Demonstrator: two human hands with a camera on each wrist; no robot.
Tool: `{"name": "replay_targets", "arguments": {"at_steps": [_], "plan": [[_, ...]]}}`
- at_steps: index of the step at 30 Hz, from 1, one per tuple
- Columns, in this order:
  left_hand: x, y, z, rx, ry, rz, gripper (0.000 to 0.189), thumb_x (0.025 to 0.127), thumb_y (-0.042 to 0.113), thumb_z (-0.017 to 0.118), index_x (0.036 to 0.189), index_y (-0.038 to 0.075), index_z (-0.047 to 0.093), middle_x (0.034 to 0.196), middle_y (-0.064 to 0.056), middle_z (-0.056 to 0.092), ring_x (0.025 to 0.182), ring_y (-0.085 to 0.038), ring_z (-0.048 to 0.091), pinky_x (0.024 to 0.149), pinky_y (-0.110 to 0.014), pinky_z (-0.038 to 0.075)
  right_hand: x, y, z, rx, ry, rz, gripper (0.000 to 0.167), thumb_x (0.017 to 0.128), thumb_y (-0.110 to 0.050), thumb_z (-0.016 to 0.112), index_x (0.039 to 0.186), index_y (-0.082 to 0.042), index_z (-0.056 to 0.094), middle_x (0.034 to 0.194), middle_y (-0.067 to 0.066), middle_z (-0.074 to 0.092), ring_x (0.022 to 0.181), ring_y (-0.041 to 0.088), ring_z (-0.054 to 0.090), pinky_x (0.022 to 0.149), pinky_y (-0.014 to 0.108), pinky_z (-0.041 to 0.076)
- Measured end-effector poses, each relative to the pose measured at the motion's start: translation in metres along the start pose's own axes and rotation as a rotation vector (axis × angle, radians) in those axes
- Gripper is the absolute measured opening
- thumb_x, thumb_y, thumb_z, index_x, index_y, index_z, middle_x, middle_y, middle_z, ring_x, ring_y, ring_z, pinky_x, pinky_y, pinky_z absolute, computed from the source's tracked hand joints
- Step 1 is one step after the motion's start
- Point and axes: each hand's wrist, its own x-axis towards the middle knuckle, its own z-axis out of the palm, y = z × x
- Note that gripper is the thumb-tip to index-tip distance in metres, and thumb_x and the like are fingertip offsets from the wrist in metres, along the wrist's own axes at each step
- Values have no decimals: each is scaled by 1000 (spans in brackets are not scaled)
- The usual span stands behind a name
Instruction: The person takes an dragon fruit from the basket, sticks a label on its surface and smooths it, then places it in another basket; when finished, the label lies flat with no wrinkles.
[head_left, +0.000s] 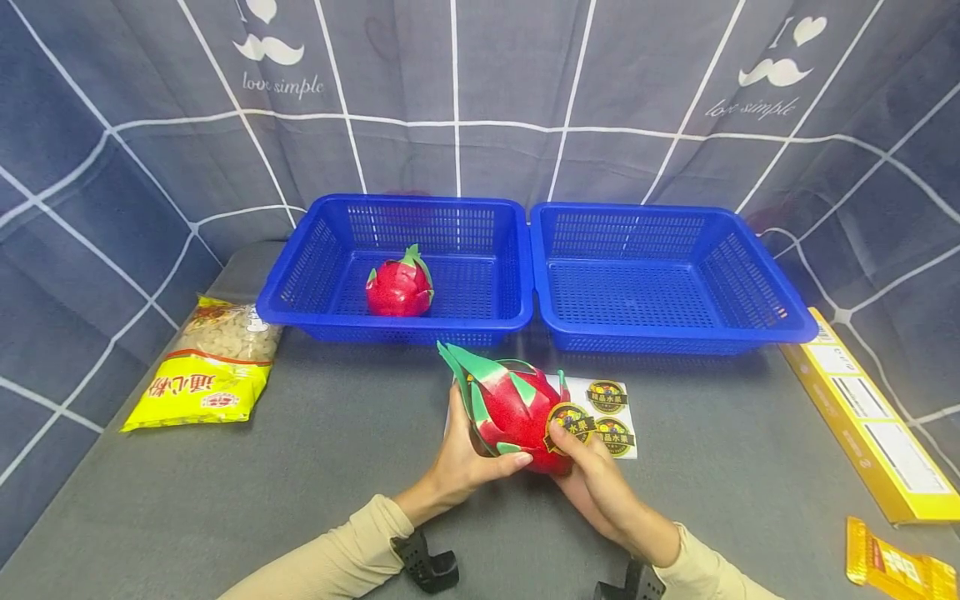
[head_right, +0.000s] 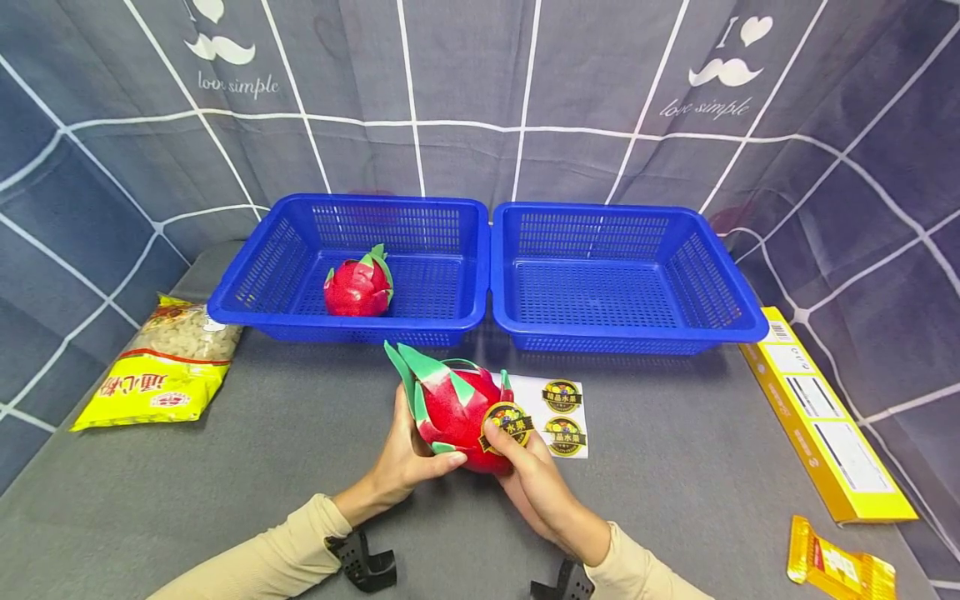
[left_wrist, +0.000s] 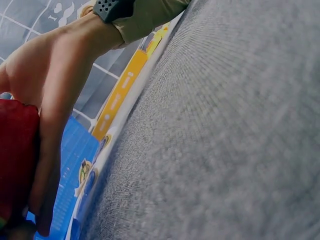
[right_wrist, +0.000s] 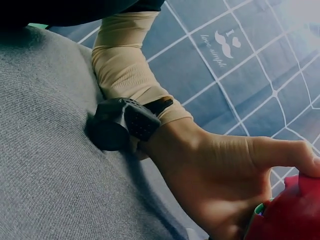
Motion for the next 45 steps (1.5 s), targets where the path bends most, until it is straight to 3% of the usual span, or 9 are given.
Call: {"name": "replay_targets", "arguments": {"at_steps": [6, 15, 22, 26, 37, 42, 45], "plan": [[0, -1, -1, 44, 13, -16, 99, 63, 25, 80, 136, 18, 14, 130, -6, 39, 119, -19, 43, 93, -28, 46, 3, -1, -6, 103, -89, 26, 34, 100, -20, 25, 133, -15, 29, 126, -10, 47, 117, 4, 45, 100, 25, 37], [1, -1, -2, 41, 42, -24, 96, 63, 27, 80, 135, 14, 17, 129, -7, 41, 116, -16, 46, 95, -24, 44, 8, -2, -12, 348, -249, 1, 42, 101, -23, 15, 141, -13, 15, 137, -3, 36, 125, 11, 38, 106, 31, 32], [1, -2, -2, 34, 58, -50, 93, 64, 27, 79, 133, 14, 18, 130, -7, 41, 116, -15, 47, 95, -25, 44, 8, -4, -12, 449, -216, 21, 45, 100, -20, 15, 143, -10, 11, 142, 1, 29, 128, 14, 36, 107, 33, 32], [1, -2, -2, 16, 52, -48, 93, 65, 27, 78, 133, 13, 17, 129, -9, 40, 116, -15, 46, 94, -25, 45, 8, -4, -14, 484, -247, 24, 45, 100, -21, 14, 144, -9, 8, 143, 1, 27, 130, 13, 33, 108, 32, 29], [1, -1, -5, 7, 42, -47, 89, 67, 26, 75, 133, 14, 18, 128, -8, 40, 115, -16, 46, 92, -26, 46, 6, -3, -11, 277, -235, -15, 49, 101, -16, 15, 145, -10, -4, 138, -8, 34, 124, 3, 38, 104, 22, 33], [2, -3, -5, -30, 0, 12, 91, 67, 26, 77, 134, 11, 17, 127, -8, 41, 115, -16, 48, 93, -27, 46, 3, -2, -10, 175, -231, -34, 56, 95, -7, 28, 144, -11, -1, 140, -4, 29, 125, 5, 37, 105, 23, 33], [2, -4, -5, -18, -16, 48, 93, 67, 24, 77, 135, 11, 16, 128, -10, 41, 116, -17, 47, 93, -27, 46, 2, -3, -7, 98, -168, -19, 64, 91, -7, 40, 142, -12, 3, 138, -3, 32, 124, 6, 38, 103, 23, 35]]}}
